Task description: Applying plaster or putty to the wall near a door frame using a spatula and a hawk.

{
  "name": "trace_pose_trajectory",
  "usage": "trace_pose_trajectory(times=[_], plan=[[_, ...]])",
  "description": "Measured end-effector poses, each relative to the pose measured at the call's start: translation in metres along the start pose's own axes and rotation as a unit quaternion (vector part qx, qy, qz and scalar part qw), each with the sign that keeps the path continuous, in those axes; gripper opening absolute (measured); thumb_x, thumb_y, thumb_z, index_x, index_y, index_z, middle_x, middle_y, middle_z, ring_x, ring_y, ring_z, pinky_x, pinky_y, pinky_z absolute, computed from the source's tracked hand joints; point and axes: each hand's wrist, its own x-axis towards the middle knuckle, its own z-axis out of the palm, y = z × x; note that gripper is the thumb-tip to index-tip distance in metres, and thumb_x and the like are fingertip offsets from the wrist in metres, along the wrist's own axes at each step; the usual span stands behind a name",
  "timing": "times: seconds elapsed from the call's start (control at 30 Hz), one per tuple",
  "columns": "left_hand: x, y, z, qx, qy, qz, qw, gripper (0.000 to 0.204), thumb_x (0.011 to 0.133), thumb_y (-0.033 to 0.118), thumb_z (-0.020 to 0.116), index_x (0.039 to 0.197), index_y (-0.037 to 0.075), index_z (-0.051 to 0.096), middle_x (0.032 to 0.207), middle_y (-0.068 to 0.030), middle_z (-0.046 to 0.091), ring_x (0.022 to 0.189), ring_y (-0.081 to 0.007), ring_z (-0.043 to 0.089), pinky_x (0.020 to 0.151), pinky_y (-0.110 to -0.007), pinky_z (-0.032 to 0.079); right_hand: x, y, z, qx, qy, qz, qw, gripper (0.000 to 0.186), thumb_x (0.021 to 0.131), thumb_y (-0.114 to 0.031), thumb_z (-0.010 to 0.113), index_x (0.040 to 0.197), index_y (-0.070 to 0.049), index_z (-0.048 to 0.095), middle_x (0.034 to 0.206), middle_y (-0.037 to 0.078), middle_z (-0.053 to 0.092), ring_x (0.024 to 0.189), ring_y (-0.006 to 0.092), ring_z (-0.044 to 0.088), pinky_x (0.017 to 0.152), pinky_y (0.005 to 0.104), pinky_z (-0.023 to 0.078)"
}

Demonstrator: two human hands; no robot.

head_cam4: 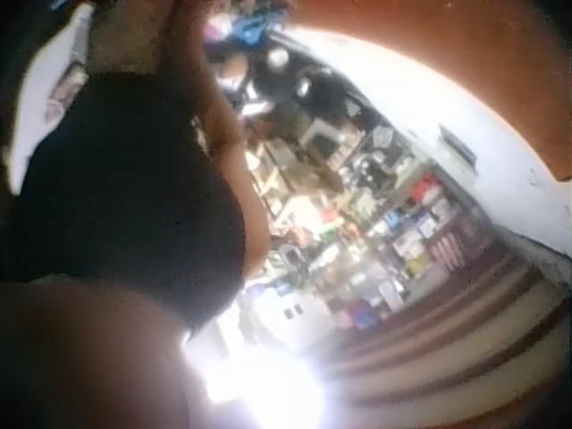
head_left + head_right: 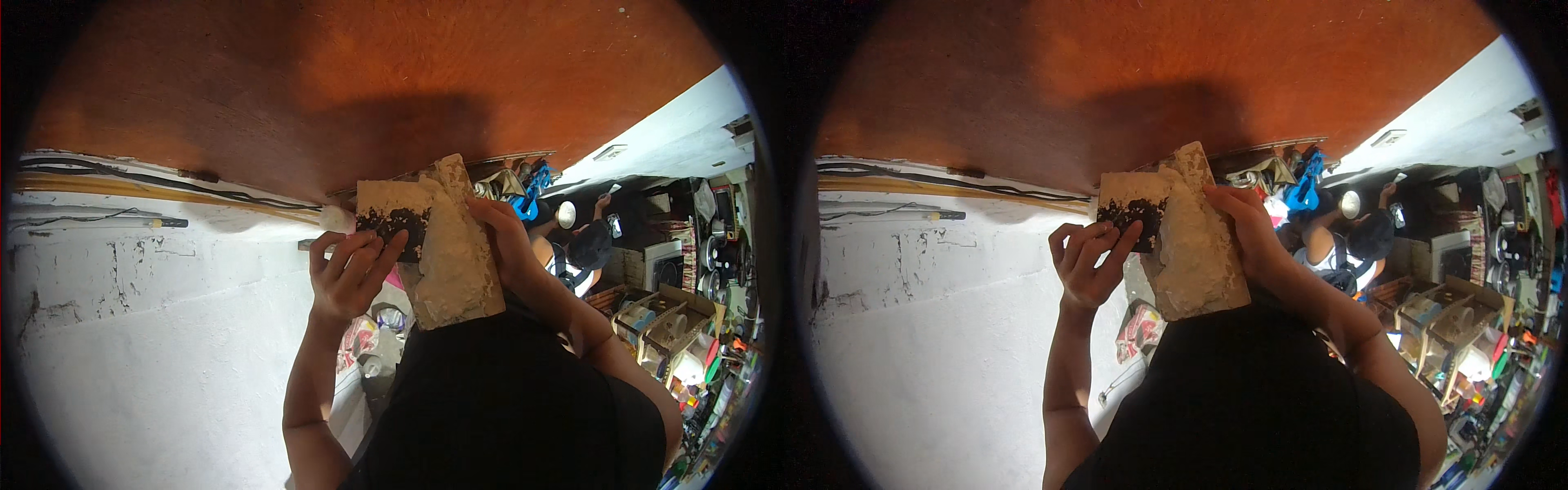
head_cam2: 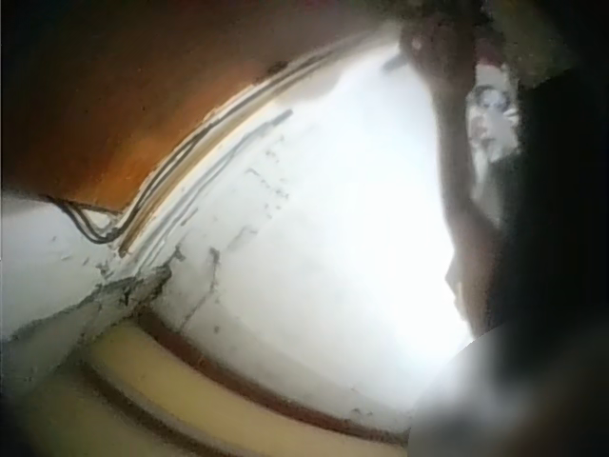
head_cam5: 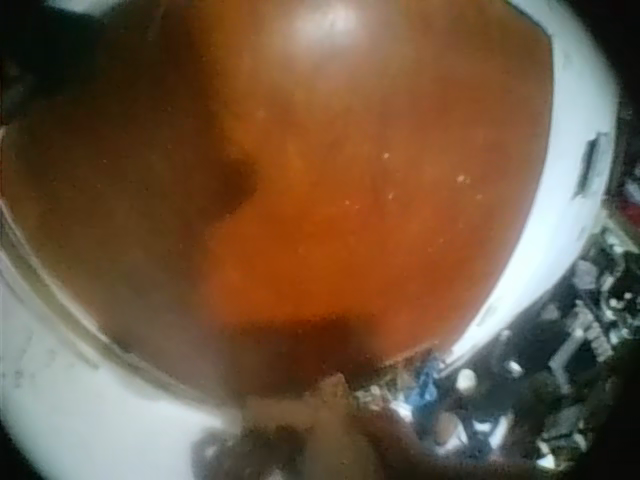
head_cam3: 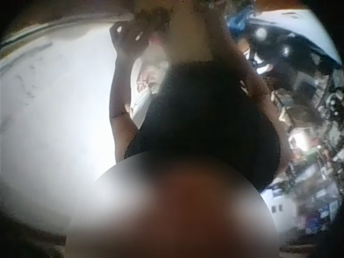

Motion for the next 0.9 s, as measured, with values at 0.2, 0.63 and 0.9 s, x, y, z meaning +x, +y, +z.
trace_pose_trajectory(times=[0.2,0.63,0.9], plan=[[0.002,-0.025,0.008,-0.028,0.030,0.039,0.998,0.030,0.064,0.013,0.073,0.094,0.017,0.074,0.079,0.0045,0.056,0.084,-0.0097,0.058,0.076,-0.032,0.042,0.003,-0.005,-0.008,-0.003,-0.041,0.022,0.999,0.034,0.089,-0.025,0.057,0.104,0.006,0.059,0.091,0.013,0.065,0.080,0.0203,0.065,0.072,0.0315,0.053],[-0.005,-0.032,0.023,0.058,0.066,-0.007,0.996,0.023,0.068,0.015,0.075,0.091,0.019,0.075,0.085,0.0066,0.065,0.083,-0.0080,0.061,0.071,-0.029,0.038,-0.006,-0.014,0.003,-0.037,0.028,-0.003,0.999,0.033,0.088,-0.024,0.060,0.103,0.005,0.060,0.093,0.013,0.064,0.081,0.0191,0.064,0.070,0.0315,0.052],[-0.001,-0.024,0.020,0.063,0.126,-0.038,0.989,0.019,0.063,0.011,0.082,0.080,0.016,0.074,0.083,0.0064,0.063,0.078,-0.0093,0.058,0.070,-0.028,0.036,-0.005,-0.013,0.003,-0.021,0.061,-0.015,0.998,0.034,0.086,-0.026,0.062,0.103,0.004,0.059,0.088,0.012,0.064,0.077,0.0198,0.063,0.070,0.0329,0.052]])
